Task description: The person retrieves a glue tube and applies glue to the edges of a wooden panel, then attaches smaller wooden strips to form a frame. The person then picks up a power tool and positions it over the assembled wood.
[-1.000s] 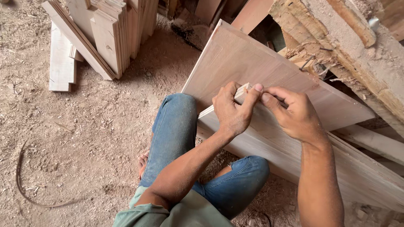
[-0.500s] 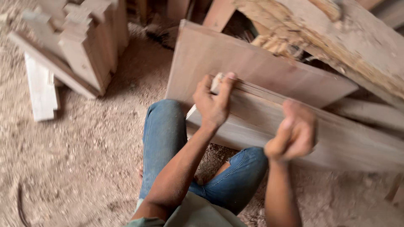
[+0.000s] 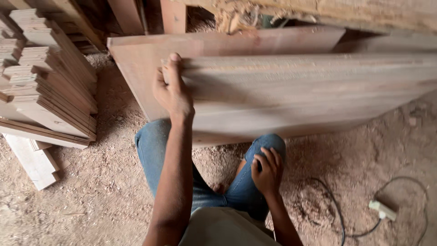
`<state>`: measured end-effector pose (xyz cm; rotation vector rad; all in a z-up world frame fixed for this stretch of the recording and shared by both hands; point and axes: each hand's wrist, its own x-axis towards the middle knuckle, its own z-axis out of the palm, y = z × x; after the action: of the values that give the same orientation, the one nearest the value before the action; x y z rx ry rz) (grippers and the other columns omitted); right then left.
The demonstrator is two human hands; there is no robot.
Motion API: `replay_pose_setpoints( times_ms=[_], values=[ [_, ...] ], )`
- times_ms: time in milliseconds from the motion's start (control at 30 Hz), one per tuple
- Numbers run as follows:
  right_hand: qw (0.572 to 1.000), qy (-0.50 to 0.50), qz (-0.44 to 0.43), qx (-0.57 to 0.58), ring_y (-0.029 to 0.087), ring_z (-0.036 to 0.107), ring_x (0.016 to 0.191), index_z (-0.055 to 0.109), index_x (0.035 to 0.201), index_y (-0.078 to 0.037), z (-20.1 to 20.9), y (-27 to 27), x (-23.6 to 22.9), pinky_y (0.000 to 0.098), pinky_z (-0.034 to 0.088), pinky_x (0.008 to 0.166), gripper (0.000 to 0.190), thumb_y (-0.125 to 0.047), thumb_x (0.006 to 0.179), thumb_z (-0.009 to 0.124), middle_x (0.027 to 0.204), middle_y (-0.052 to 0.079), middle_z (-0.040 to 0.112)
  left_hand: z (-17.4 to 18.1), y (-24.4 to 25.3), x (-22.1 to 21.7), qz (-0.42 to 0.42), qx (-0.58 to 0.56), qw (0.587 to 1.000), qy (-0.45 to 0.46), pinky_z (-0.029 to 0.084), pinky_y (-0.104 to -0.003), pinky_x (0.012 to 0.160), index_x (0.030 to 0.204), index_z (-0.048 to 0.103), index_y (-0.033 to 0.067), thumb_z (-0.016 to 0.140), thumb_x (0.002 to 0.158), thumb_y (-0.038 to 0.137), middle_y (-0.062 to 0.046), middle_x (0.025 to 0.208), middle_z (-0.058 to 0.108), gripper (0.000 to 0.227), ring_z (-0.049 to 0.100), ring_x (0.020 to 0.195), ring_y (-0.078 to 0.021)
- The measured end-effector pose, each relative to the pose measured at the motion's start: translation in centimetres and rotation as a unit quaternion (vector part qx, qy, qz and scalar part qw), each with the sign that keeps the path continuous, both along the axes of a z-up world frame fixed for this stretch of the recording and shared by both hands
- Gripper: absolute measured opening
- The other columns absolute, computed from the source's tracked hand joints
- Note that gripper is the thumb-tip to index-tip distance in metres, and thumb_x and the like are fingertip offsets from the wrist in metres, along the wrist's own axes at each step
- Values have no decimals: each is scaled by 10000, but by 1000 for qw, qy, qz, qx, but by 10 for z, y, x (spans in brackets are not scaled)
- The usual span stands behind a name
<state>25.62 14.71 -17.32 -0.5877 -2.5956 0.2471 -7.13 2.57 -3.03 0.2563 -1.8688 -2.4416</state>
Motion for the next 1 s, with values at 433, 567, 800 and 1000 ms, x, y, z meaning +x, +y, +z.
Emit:
replay_pose_setpoints(
  times_ms=[433, 567, 800, 1000],
  values=[
    [960, 192, 174, 109, 322, 529, 1245, 618, 1320, 4, 166, 56, -189, 465, 457, 1096, 497, -263, 978, 859, 1316, 146, 547, 2, 1, -11, -22, 85, 994, 64, 490, -275, 813, 928, 693, 39, 741, 917, 454, -43, 896, 700, 417, 618, 849, -109],
    [953, 153, 222, 138, 307, 526, 1227, 593, 1355, -13, 195, 55, -221, 461, 454, 1085, 647, -371, 928, 922, 1329, 129, 546, 3, 4, -12, -20, 84, 994, 74, 469, -273, 776, 909, 678, 47, 747, 923, 465, -23, 844, 662, 424, 579, 809, -102],
    [961, 137, 229, 80, 282, 552, 1168, 632, 1287, -29, 193, 52, -224, 437, 466, 1033, 499, -254, 935, 905, 1264, 98, 599, 3, 2, -11, -12, 62, 996, 58, 429, -251, 717, 885, 665, 69, 736, 929, 463, 7, 812, 624, 403, 527, 760, -77],
    [952, 173, 231, 101, 304, 555, 1184, 632, 1249, 1, 188, 48, -229, 448, 473, 1035, 427, -195, 949, 864, 1244, 104, 587, 5, 2, -9, -32, 99, 992, 72, 418, -255, 714, 915, 656, 67, 723, 972, 414, 14, 829, 610, 358, 510, 767, -72]
  ],
)
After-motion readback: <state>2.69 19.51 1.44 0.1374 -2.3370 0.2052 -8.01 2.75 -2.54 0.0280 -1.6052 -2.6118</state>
